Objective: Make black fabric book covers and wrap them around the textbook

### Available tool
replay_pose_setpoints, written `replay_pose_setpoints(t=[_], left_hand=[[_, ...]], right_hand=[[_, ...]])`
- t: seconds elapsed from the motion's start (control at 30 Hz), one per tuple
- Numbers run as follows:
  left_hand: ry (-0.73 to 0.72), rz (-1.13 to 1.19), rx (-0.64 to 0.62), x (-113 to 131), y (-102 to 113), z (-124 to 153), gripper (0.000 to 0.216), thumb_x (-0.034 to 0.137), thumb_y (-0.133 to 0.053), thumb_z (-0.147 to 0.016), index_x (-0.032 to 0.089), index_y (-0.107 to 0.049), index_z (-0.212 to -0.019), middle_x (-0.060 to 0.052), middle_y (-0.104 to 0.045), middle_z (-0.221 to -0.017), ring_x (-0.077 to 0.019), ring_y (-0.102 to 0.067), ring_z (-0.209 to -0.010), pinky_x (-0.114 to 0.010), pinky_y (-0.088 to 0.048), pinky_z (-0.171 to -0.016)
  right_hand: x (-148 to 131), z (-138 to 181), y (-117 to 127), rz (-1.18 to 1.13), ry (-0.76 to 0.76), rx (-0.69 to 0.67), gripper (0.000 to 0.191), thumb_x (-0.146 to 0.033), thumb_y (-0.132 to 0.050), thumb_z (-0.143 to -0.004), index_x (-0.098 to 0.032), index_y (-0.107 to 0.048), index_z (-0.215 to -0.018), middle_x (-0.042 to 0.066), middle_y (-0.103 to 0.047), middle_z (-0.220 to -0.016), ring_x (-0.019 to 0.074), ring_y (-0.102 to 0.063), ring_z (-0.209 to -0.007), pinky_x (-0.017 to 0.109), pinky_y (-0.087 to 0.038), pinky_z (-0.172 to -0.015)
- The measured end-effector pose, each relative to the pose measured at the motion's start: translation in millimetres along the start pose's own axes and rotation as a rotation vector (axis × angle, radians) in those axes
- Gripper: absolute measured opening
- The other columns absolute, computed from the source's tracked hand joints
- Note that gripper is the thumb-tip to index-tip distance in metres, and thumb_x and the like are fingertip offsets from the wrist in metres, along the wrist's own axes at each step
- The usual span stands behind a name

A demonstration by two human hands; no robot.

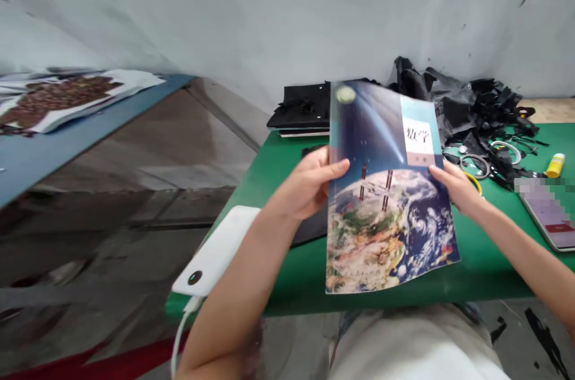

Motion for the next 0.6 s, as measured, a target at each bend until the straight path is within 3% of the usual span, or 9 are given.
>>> replay_pose_setpoints(t=[0.13,0.3,0.47,0.6], left_hand=[[0.253,0.004,-0.022,-63.1,0.2,-7.1,0.063,0.045,-0.094,-0.054,0.015,-0.059,-0.097,-0.003,-0.071,-0.085,-0.0143,-0.065,-0.064,-0.022,-0.053,-0.05],[0.437,-0.095,-0.062,-116.8,10.1,-11.5,0.066,0.049,-0.089,-0.057,0.015,-0.058,-0.104,-0.004,-0.069,-0.089,-0.0146,-0.062,-0.068,-0.023,-0.046,-0.056],[0.408,-0.256,-0.038,-132.6,9.8,-18.9,0.06,0.053,-0.074,-0.071,0.016,-0.055,-0.115,-0.01,-0.07,-0.111,-0.0241,-0.067,-0.091,-0.027,-0.048,-0.068],[0.247,-0.542,-0.035,-130.4,1.0,-28.6,0.044,0.045,-0.057,-0.084,0.015,-0.055,-0.117,-0.014,-0.066,-0.129,-0.0317,-0.062,-0.12,-0.038,-0.051,-0.094]], right_hand=[[46.8,12.1,4.1,0.288,-0.02,0.037,0.052,-0.053,-0.051,-0.089,-0.015,-0.06,-0.123,0.017,-0.066,-0.135,0.03,-0.061,-0.128,0.046,-0.046,-0.109],[54.5,18.2,3.2,0.783,-0.213,-0.093,0.049,-0.042,-0.039,-0.097,-0.007,-0.052,-0.129,0.024,-0.071,-0.116,0.0363,-0.069,-0.106,0.042,-0.051,-0.081],[39.4,26.5,3.4,1.25,-0.302,-0.132,0.064,-0.04,-0.032,-0.104,0.001,-0.029,-0.153,0.023,-0.074,-0.102,0.0391,-0.072,-0.093,0.041,-0.047,-0.07],[36.2,32.6,9.8,1.415,-0.356,-0.142,0.063,-0.041,-0.03,-0.106,-0.002,-0.031,-0.156,0.02,-0.075,-0.098,0.0375,-0.073,-0.094,0.04,-0.05,-0.069]])
Point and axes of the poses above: each hand's wrist, its own z-axis away from the middle knuckle, its own y-axis out of the back of the hand, x = y × z, the point moved 3 cm from there along -z, towards the middle knuckle
